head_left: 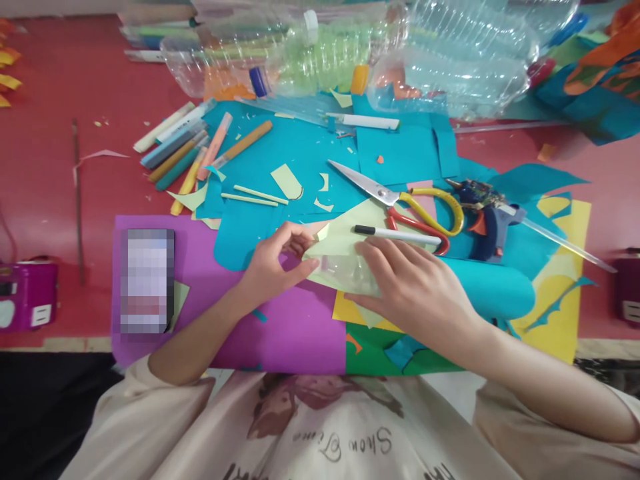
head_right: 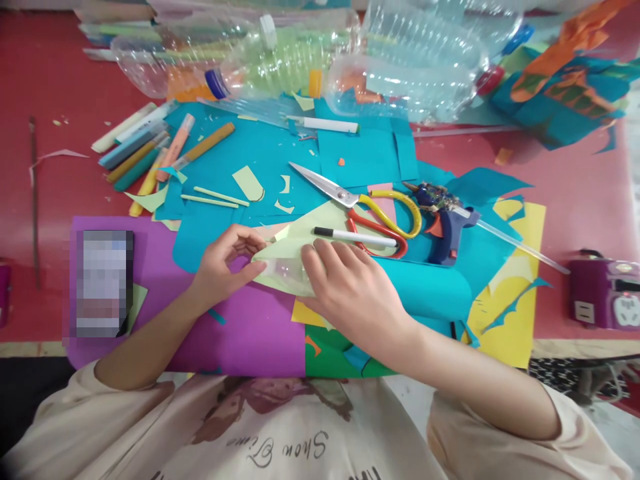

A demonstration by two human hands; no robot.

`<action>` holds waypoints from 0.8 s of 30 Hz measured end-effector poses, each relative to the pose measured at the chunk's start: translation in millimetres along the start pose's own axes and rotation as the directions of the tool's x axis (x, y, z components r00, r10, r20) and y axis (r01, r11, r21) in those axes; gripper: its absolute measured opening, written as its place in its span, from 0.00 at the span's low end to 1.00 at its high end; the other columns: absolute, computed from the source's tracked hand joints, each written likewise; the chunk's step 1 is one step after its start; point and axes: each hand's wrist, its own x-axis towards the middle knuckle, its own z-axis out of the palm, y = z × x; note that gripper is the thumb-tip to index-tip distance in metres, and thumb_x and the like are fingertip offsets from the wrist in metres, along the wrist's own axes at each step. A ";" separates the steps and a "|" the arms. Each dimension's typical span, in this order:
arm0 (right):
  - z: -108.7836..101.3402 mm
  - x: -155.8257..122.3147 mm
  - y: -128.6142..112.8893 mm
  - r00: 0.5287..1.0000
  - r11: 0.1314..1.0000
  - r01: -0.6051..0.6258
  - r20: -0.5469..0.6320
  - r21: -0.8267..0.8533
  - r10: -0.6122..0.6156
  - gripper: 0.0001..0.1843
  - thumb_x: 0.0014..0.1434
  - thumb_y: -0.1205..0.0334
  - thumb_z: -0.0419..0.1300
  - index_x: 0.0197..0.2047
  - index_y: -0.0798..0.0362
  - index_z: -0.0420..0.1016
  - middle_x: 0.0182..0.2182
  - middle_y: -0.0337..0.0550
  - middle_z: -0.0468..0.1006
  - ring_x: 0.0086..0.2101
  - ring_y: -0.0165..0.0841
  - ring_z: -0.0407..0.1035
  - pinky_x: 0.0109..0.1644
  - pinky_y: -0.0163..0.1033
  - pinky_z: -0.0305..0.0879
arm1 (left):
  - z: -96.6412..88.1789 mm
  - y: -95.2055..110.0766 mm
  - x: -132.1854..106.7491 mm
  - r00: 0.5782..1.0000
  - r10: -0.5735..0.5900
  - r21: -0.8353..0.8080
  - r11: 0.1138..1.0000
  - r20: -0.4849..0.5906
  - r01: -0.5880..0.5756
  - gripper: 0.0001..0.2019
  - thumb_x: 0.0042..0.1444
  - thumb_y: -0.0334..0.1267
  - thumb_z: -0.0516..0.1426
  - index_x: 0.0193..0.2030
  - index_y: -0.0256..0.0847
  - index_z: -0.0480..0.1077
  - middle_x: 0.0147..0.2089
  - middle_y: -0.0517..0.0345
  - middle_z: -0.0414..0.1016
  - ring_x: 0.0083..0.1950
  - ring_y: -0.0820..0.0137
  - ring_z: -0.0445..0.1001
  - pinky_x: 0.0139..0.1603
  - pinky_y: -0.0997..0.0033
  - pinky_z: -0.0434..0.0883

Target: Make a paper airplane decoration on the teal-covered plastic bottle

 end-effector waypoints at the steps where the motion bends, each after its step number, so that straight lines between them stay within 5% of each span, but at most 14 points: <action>1: -1.1 1.7 2.1 1.000 1.000 -0.005 0.004 0.007 0.005 0.23 0.62 0.51 0.60 0.51 0.63 0.71 0.38 0.57 0.82 0.33 0.42 0.76 0.34 0.43 0.73 | -0.4 -0.2 0.3 1.000 -0.013 -0.022 1.000 -0.012 0.013 0.11 0.52 0.43 0.61 0.38 0.43 0.65 0.37 0.58 0.76 0.38 0.72 0.76 0.40 0.72 0.74; 5: -5.9 7.5 15.0 0.999 0.998 -0.028 0.025 0.048 0.026 0.36 0.61 0.49 0.61 0.64 0.65 0.60 0.40 0.57 0.81 0.36 0.45 0.76 0.36 0.45 0.73 | -1.3 -5.7 3.5 0.989 -0.074 -0.102 0.993 -0.127 0.061 0.11 0.54 0.45 0.59 0.38 0.43 0.65 0.37 0.58 0.78 0.39 0.69 0.78 0.40 0.70 0.75; 10: -16.8 25.7 40.3 0.997 1.000 0.022 0.074 -0.009 -0.022 0.31 0.57 0.46 0.64 0.57 0.58 0.69 0.41 0.54 0.81 0.36 0.46 0.77 0.33 0.43 0.71 | -2.5 -12.3 10.0 0.963 -0.130 -0.188 0.978 -0.236 0.086 0.14 0.53 0.48 0.60 0.37 0.44 0.62 0.33 0.59 0.79 0.37 0.66 0.80 0.35 0.69 0.76; 13: -20.0 55.1 57.7 0.978 0.991 -0.101 0.173 -0.091 0.115 0.33 0.55 0.44 0.65 0.55 0.61 0.71 0.41 0.57 0.80 0.37 0.48 0.78 0.31 0.43 0.69 | -3.2 -11.4 11.5 0.960 -0.166 -0.215 0.970 -0.227 0.117 0.15 0.53 0.45 0.60 0.41 0.45 0.58 0.31 0.63 0.78 0.33 0.69 0.80 0.32 0.71 0.75; 16: -14.7 92.6 72.9 0.931 0.960 -0.240 0.246 -0.144 0.269 0.39 0.54 0.45 0.65 0.62 0.61 0.66 0.50 0.61 0.77 0.46 0.53 0.75 0.40 0.49 0.69 | -1.2 -11.1 10.1 0.953 -0.170 -0.194 0.973 -0.250 0.123 0.16 0.51 0.41 0.60 0.40 0.47 0.55 0.30 0.65 0.77 0.31 0.72 0.79 0.32 0.73 0.75; 19: -0.3 122.8 82.8 0.956 0.985 -0.156 0.238 -0.075 0.170 0.39 0.56 0.48 0.64 0.62 0.68 0.65 0.51 0.61 0.78 0.55 0.54 0.69 0.55 0.55 0.62 | 1.9 -14.6 7.5 0.946 -0.128 -0.125 0.988 -0.299 0.094 0.16 0.51 0.40 0.60 0.39 0.46 0.54 0.35 0.63 0.78 0.32 0.74 0.78 0.34 0.74 0.75; 24: 24.4 142.5 86.8 0.983 0.996 -0.088 0.161 -0.010 0.089 0.35 0.62 0.56 0.61 0.66 0.64 0.61 0.64 0.59 0.65 0.64 0.51 0.57 0.64 0.52 0.52 | 2.6 -19.9 4.1 0.969 0.032 0.113 0.994 -0.244 -0.004 0.07 0.58 0.42 0.56 0.39 0.43 0.63 0.46 0.57 0.76 0.33 0.76 0.77 0.33 0.77 0.73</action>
